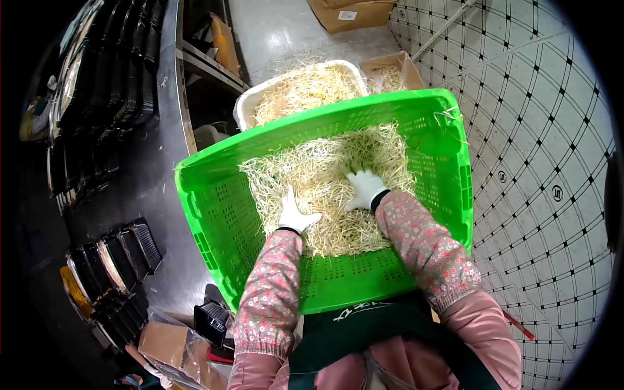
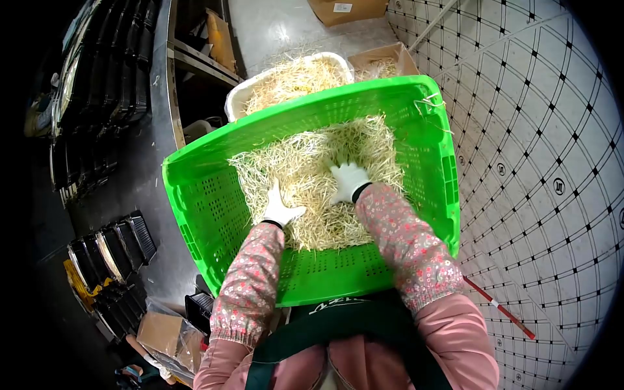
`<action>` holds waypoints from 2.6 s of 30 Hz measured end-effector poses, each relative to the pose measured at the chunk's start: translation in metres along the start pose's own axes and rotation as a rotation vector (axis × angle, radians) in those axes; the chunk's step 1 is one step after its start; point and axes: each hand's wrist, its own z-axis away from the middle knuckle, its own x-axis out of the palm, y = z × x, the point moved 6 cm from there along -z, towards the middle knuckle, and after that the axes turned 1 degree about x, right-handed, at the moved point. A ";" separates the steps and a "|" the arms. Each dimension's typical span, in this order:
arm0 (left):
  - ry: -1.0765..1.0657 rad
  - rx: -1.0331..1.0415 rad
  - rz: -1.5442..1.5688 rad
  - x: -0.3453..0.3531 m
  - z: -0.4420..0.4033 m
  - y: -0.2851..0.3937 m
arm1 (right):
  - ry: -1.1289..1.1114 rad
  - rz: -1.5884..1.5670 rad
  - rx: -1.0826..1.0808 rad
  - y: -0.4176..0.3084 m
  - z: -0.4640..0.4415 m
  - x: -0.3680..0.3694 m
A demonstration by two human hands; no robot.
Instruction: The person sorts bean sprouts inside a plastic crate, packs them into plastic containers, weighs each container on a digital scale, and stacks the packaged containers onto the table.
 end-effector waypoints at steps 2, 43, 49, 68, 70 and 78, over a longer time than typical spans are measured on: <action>-0.188 -0.120 -0.026 0.001 0.016 0.011 | 0.086 -0.160 -0.029 0.003 0.016 0.013; -0.423 0.067 0.788 -0.069 0.103 0.075 | 0.077 -0.911 -0.312 -0.017 0.133 -0.060; -0.230 -0.080 0.892 -0.032 0.062 0.055 | 0.224 -1.351 -0.154 -0.014 0.082 -0.033; 0.040 -0.231 1.682 0.018 0.077 0.121 | 0.316 -0.493 -0.498 -0.075 0.053 -0.063; -0.103 -0.247 1.471 0.025 0.089 0.108 | 0.185 -0.374 -0.578 -0.070 0.046 -0.069; -0.131 0.230 -0.158 -0.021 0.060 0.061 | 0.191 -0.132 -0.091 0.013 0.044 -0.039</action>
